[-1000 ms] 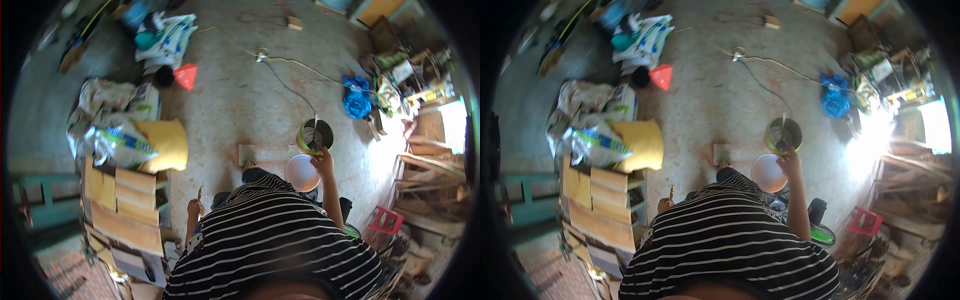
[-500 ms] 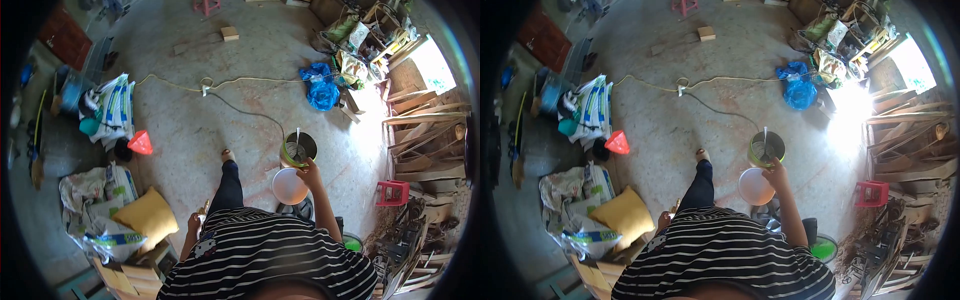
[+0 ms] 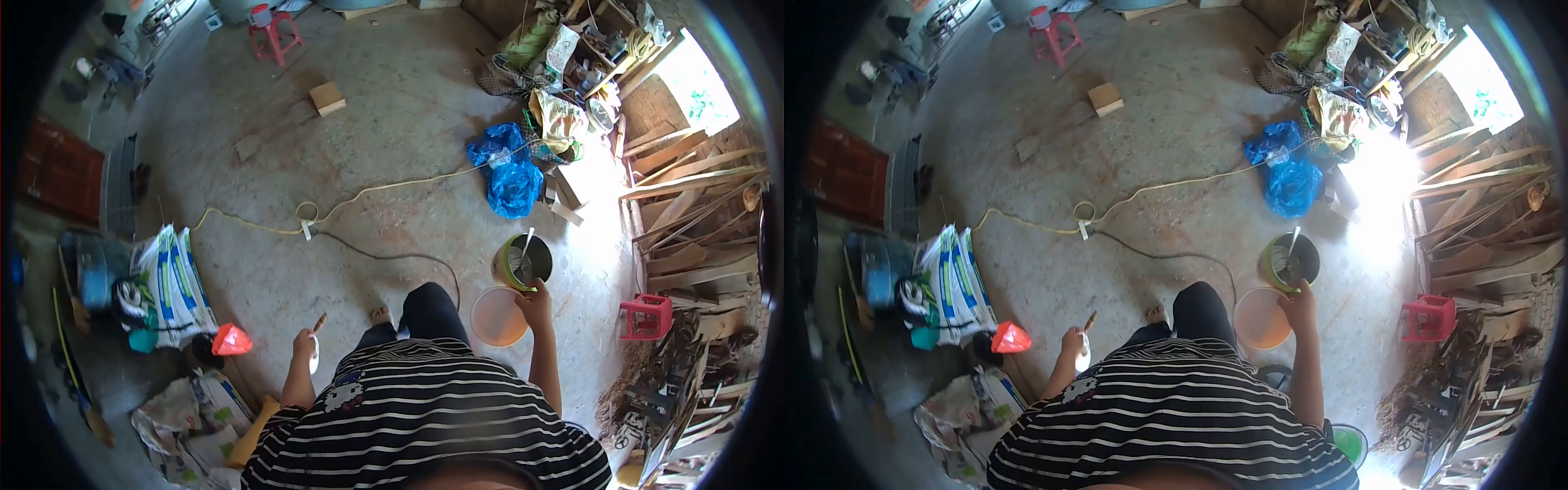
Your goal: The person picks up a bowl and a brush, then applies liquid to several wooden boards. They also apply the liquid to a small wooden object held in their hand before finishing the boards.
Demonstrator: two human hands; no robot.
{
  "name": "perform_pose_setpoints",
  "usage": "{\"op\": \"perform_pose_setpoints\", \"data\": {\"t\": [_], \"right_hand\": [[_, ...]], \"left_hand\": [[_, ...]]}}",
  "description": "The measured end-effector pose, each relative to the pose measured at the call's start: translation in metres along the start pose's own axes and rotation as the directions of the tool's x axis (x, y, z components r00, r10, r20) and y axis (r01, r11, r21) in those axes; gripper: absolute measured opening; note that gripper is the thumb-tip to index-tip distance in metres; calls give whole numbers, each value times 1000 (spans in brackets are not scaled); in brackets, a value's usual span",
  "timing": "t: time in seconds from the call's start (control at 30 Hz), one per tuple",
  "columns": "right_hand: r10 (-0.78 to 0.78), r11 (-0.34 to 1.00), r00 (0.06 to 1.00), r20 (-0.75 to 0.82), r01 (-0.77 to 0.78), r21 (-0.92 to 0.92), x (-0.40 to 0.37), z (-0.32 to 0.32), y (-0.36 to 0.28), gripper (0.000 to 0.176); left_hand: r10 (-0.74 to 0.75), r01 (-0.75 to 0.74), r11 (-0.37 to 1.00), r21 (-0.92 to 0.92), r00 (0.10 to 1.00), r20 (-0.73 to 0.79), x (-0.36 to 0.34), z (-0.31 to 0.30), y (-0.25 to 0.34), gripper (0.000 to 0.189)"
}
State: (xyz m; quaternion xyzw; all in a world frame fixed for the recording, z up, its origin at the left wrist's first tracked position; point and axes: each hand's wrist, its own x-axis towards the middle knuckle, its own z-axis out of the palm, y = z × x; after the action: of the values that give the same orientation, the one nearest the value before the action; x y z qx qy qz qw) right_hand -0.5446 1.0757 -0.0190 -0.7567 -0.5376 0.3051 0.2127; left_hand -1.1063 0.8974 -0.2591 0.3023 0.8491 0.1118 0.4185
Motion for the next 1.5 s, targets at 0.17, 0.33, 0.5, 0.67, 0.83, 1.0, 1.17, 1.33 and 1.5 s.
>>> {"op": "perform_pose_setpoints", "data": {"t": [0.17, 0.33, 0.5, 0.67, 0.83, 1.0, 1.17, 1.33, 1.5], "right_hand": [[105, 994, 991, -80, -101, 42, 106, 9, -3, 38], [138, 990, 986, -91, -135, 33, 230, 11, -50, 38], [15, 1000, 996, -91, -14, 15, 359, 7, -116, 33], [-118, 993, 993, -10, 119, 29, 484, 19, -195, 32], [-261, 965, 950, 172, 255, 58, 610, 55, -288, 42], [-366, 930, 894, 259, 359, 73, 727, 106, -395, 41], [-366, 924, 886, 286, 384, -6, 824, 140, -500, 41], [-429, 897, 845, 320, 441, 39, 917, 181, -576, 41], [-442, 884, 813, 378, 467, 30, 1017, 236, -641, 39]], "left_hand": [[361, -349, 923, 164, 932, -45, 119, -45, 162, 16], [371, -365, 928, 77, 924, -90, 183, -58, 323, 18], [445, -456, 890, 0, 869, -215, 250, -46, 430, 20], [267, -314, 881, -355, 948, -176, 286, -37, 511, 22], [121, -203, 605, -770, 979, -163, 350, -40, 588, 21], [-92, 52, 440, -896, 996, 12, 470, -51, 627, 20], [-195, 179, 316, -932, 973, 121, 568, -71, 674, 10], [-271, 173, 340, -925, 959, 80, 621, -114, 746, 8], [-261, 148, 382, -912, 964, 47, 681, -150, 795, 19]]}}
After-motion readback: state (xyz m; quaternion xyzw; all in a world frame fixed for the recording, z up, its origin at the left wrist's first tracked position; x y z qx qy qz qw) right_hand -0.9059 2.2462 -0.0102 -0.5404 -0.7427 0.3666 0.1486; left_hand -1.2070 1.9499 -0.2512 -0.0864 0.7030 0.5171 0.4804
